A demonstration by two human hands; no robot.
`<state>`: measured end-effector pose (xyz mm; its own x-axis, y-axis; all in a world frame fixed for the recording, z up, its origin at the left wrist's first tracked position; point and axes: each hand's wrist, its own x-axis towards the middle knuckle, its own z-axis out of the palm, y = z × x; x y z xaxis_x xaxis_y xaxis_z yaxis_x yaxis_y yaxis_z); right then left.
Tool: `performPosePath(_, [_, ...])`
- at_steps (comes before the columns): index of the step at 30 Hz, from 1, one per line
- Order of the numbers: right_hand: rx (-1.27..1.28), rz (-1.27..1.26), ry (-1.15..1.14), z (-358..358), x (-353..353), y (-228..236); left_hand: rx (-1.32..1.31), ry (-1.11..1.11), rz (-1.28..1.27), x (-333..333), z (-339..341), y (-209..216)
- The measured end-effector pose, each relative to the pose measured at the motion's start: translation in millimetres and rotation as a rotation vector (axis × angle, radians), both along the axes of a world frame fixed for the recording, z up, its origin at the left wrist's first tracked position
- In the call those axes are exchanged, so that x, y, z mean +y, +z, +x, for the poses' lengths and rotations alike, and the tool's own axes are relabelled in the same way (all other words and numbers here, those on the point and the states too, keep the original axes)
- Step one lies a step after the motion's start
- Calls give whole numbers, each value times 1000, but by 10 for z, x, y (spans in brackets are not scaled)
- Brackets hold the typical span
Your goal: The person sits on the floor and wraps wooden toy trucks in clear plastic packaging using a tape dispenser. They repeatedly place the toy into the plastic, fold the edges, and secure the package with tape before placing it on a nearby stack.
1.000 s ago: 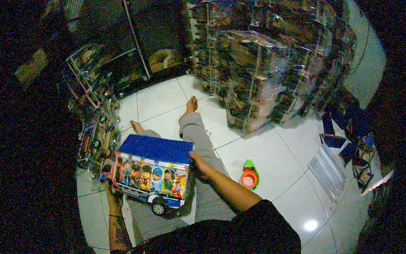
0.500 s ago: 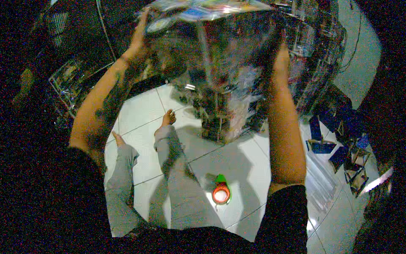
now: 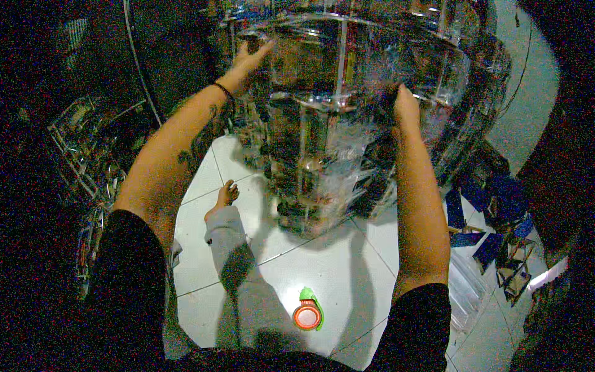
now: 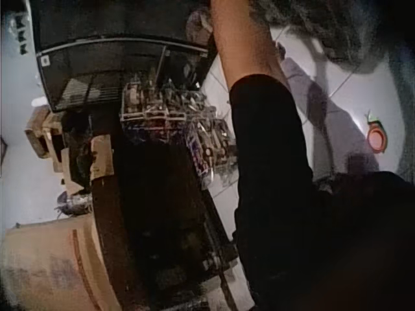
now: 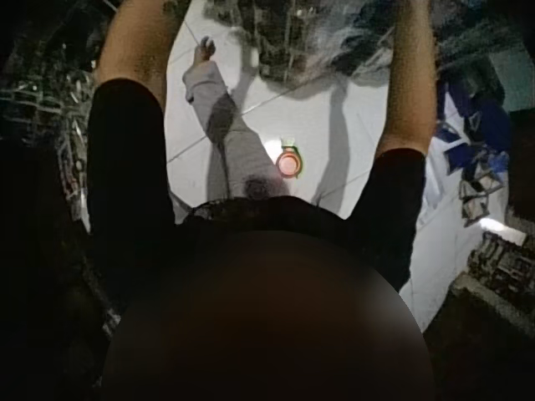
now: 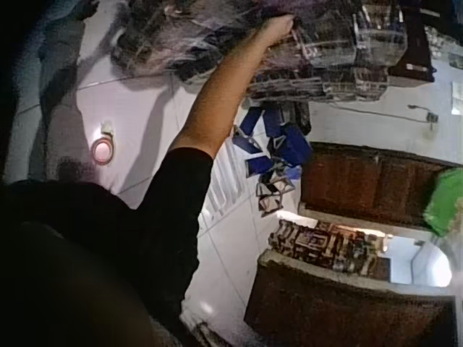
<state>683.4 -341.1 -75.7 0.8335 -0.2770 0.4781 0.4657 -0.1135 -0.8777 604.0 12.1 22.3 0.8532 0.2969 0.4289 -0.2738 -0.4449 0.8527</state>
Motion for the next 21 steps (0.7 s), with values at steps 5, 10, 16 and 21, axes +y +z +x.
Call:
performPosePath(5, [125, -97, 1, -164, -59, 60, 0, 21, 40, 118, -69, -120])
performPosePath(10, [-418, -248, -233, -1809, 393, -429, -270, -120, 176, 477, -1593, -1372])
performPosePath(16, [-416, -390, 478, -4025, 2659, -2158, 193, 256, 244, 1543, -4950, -3033])
performPosePath(21, [-1059, -1069, 1234, -5366, 5018, -2067, 304, 566, 272, 2138, -6814, -3494])
